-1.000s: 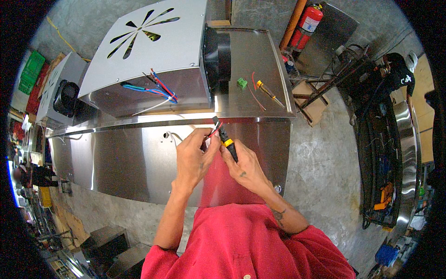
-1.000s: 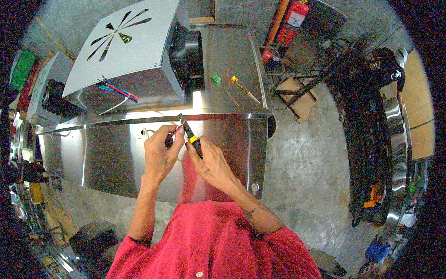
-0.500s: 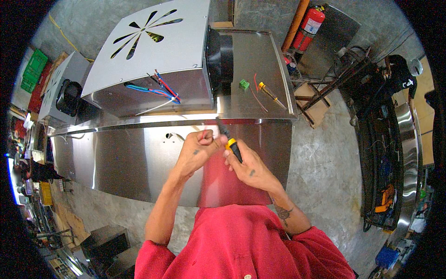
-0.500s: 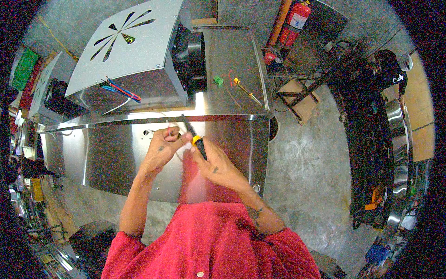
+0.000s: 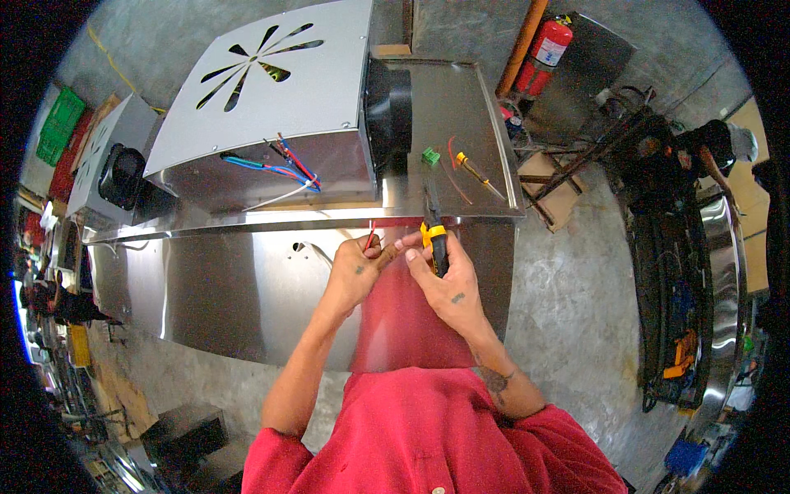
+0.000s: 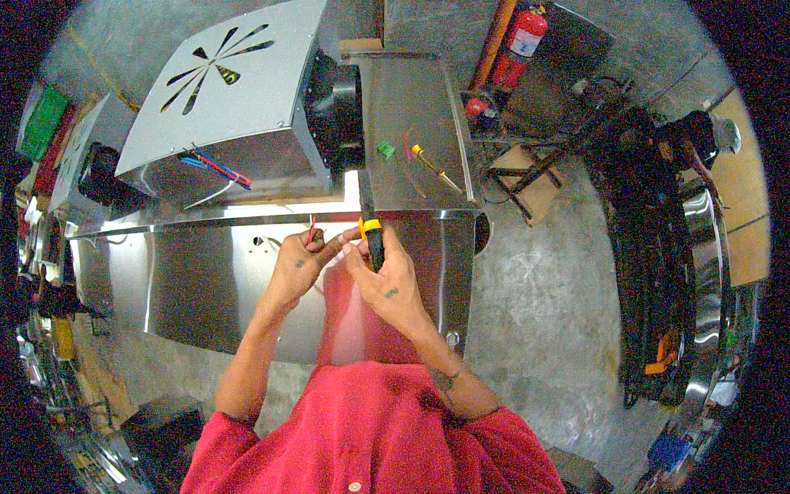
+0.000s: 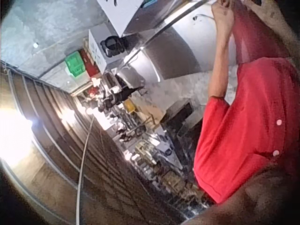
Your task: The person strips insulation from several colored wires using wire strippers, then inserts the exposed ends into a green terminal block and tightens the screws with a screwdriver. The person repeats this process for multiple wires, securing each connection.
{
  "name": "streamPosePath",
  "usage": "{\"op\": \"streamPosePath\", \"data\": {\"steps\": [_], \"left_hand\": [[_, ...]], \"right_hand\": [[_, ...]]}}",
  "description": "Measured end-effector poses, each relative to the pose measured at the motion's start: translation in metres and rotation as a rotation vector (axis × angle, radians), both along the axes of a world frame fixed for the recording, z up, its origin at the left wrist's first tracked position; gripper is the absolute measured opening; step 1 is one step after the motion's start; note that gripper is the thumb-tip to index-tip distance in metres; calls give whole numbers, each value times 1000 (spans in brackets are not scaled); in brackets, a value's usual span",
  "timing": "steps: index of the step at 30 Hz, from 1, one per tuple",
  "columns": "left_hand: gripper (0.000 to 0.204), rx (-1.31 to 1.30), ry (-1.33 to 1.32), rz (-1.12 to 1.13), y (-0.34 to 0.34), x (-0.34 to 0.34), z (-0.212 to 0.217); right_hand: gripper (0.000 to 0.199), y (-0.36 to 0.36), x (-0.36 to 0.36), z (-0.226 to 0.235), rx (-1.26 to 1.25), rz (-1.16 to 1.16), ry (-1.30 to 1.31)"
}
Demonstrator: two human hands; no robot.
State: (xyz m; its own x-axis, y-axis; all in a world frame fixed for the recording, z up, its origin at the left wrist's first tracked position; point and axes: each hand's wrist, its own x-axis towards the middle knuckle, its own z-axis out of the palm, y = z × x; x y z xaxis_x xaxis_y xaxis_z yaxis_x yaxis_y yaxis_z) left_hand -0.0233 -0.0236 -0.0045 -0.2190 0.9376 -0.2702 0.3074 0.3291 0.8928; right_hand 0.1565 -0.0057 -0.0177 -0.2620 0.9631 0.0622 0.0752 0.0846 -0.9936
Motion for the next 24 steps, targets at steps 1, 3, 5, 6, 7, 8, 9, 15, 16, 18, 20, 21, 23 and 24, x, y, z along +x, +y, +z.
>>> {"op": "streamPosePath", "data": {"steps": [1, 3, 5, 6, 7, 8, 9, 15, 16, 18, 20, 21, 23, 24], "left_hand": [[47, -8, 52, -2, 0, 0, -4], [40, -24, 156, -7, 0, 1, -11], [38, 81, 249, -5, -4, 7, -10], [38, 134, 295, -2, -6, 10, -8], [37, 149, 317, -8, -7, 11, -9], [35, 163, 339, -13, -9, 12, -12], [34, 178, 363, -17, -10, 12, -12], [31, 173, 425, -60, -12, 16, -6], [32, 160, 423, -61, -13, 16, -7], [33, 134, 418, -61, -13, 15, -7], [33, 143, 397, -56, -12, 12, -11], [34, 148, 386, -55, -11, 10, -12], [34, 114, 275, -48, -10, 3, -9], [34, 96, 220, -46, -9, 1, -5]], "right_hand": [[26, 2, -2, 6, -15, -7, 60], [23, 5, -10, 17, -47, -21, 179], [27, 10, -10, 26, -30, -4, 88], [28, 11, -10, 31, -21, 6, 41], [27, 10, -10, 35, -53, 1, -10], [25, 11, -11, 34, -48, 1, 1], [23, 12, -13, 32, -44, 1, 14], [20, 17, -14, 33, -56, 23, 3], [20, 18, -14, 32, -50, 31, -9], [19, 16, -13, 32, -42, 16, -43], [19, 12, -14, 33, -38, -13, -38], [19, 10, -15, 33, -37, -35, -16], [20, 5, -16, 31, -46, -65, 50], [21, 3, -16, 29, -56, -73, 96]]}}
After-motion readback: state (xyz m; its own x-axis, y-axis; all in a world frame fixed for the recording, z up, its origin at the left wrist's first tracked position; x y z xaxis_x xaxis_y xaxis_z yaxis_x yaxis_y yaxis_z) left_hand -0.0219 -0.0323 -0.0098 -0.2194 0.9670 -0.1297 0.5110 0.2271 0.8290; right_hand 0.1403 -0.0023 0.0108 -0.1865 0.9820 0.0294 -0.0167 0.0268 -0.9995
